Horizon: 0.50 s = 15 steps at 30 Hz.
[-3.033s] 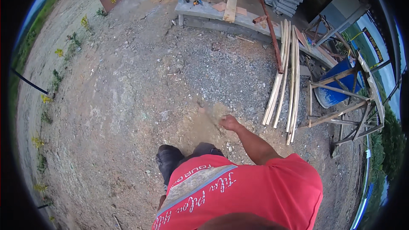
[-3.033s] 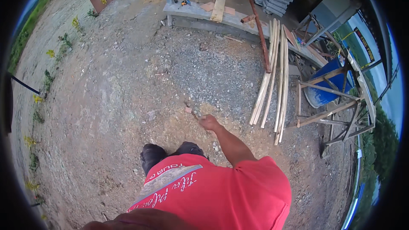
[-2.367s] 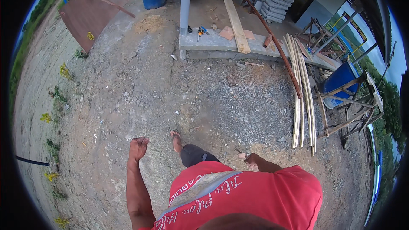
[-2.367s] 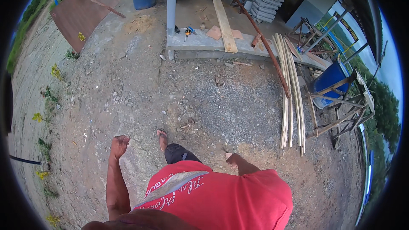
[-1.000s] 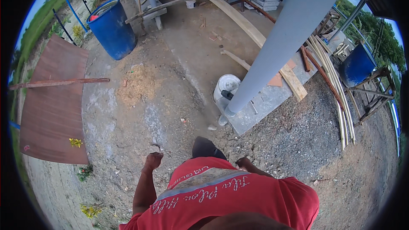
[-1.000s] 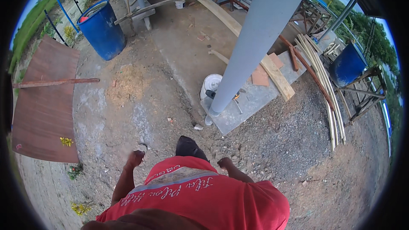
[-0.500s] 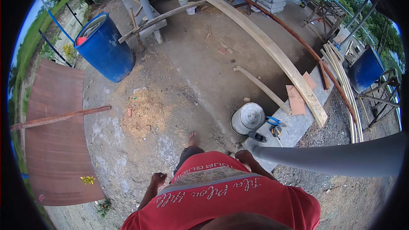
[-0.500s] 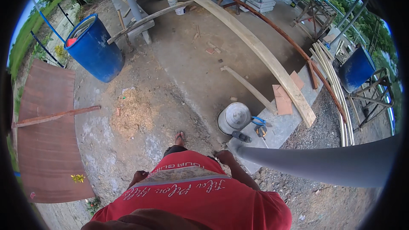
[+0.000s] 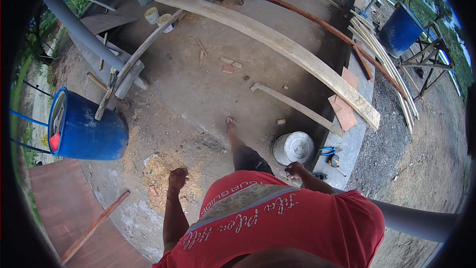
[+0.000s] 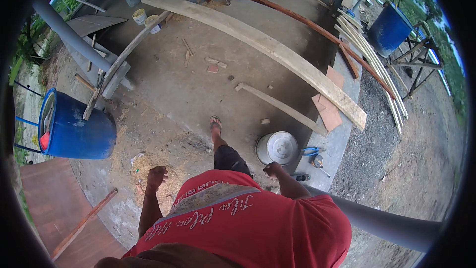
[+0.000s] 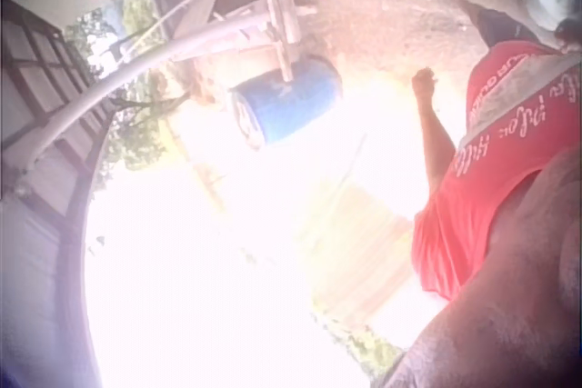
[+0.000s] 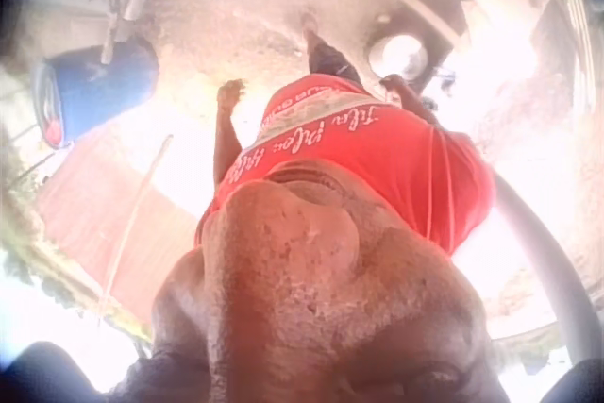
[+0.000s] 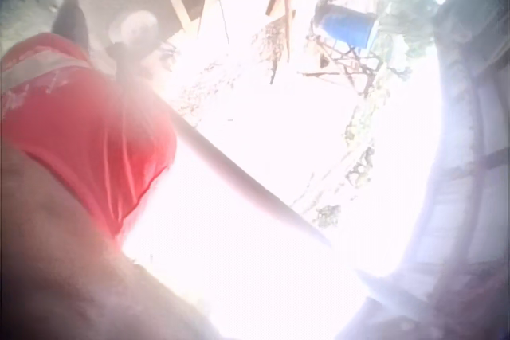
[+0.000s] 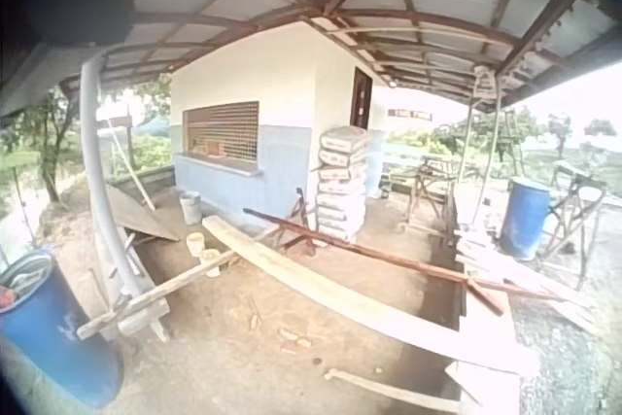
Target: The person rolls and bends a large sheet of silver metal flashing by hand to create a curved profile, secures the shape with wire, and then moves several large wooden boards around a construction site.
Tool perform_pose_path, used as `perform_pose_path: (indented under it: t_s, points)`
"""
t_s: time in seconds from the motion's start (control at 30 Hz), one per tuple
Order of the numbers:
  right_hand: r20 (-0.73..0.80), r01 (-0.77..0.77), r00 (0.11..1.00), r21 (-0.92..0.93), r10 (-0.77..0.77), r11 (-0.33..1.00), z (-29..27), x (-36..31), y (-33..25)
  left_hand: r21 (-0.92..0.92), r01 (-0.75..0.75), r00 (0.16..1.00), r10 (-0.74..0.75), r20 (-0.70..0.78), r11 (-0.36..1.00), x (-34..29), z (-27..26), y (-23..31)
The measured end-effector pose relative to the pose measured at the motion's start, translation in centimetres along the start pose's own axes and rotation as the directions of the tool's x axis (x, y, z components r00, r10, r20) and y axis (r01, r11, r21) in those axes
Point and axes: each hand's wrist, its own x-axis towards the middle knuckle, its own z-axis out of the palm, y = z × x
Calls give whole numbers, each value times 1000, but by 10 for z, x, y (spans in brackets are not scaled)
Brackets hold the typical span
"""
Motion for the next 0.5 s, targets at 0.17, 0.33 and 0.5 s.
perform_pose_path:
  t_s: [0.17,0.33,0.5]
  points:
    - [302,307,942,-588,-148,748,-71,131,-11,667,-573,819,302,487,476,115,13,64]
    - [-195,134,942,-530,-274,837,-224,229,-106,502,10,927,-196,319,865,166,-25,101]
    - [-547,432,811,321,-208,843,-386,275,-234,511,19,948,-178,264,859,291,-70,194]
